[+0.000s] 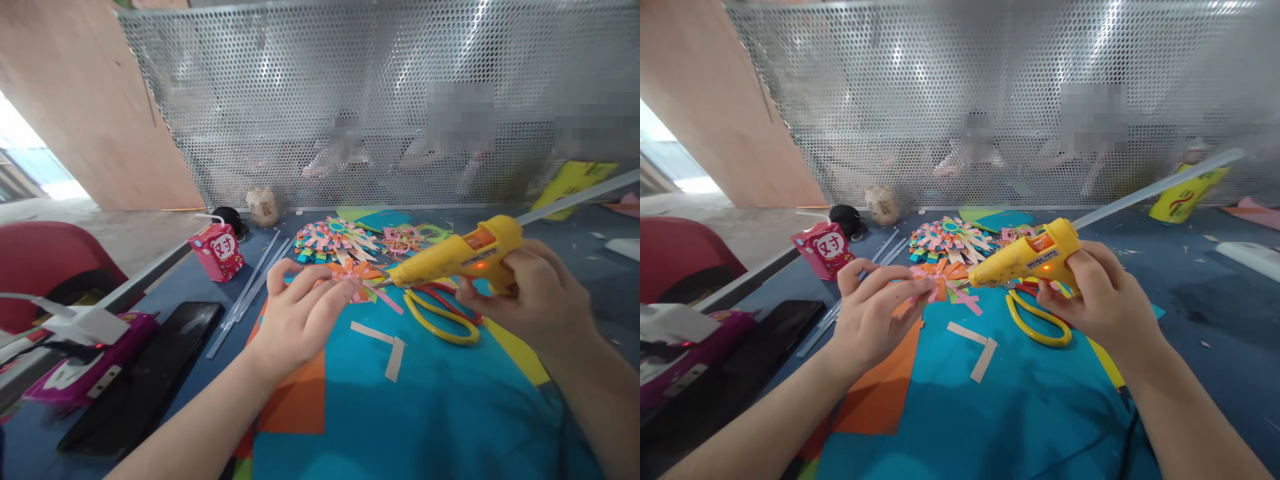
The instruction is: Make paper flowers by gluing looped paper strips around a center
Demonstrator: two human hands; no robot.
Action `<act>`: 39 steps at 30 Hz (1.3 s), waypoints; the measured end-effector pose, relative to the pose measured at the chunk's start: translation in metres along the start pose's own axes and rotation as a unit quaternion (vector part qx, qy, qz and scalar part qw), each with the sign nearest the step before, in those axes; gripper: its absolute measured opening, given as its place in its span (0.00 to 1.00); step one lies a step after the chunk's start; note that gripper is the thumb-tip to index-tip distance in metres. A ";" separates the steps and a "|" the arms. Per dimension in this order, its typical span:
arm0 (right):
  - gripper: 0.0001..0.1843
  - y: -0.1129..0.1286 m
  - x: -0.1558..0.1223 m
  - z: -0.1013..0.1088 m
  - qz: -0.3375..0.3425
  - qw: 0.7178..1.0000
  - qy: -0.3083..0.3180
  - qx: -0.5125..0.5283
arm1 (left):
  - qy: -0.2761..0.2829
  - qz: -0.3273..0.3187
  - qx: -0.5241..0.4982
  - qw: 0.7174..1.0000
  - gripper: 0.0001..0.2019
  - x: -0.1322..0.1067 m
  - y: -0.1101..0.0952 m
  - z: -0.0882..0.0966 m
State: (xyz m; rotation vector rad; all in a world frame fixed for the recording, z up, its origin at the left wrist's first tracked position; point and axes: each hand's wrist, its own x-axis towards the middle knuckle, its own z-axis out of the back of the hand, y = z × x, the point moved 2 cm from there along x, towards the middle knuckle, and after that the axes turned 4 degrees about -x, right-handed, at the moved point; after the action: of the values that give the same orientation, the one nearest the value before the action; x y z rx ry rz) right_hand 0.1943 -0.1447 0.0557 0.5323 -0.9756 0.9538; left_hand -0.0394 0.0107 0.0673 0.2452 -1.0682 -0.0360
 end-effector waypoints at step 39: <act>0.13 0.014 0.008 0.008 0.089 0.994 -0.021 0.062 | 0.030 0.003 -0.017 0.999 0.13 0.003 -0.003 -0.002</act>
State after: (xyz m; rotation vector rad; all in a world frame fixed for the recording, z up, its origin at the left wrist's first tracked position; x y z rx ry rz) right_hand 0.1803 -0.1407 0.0660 0.5786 -1.0190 1.1720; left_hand -0.0358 0.0074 0.0681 0.2114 -1.0071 -0.0398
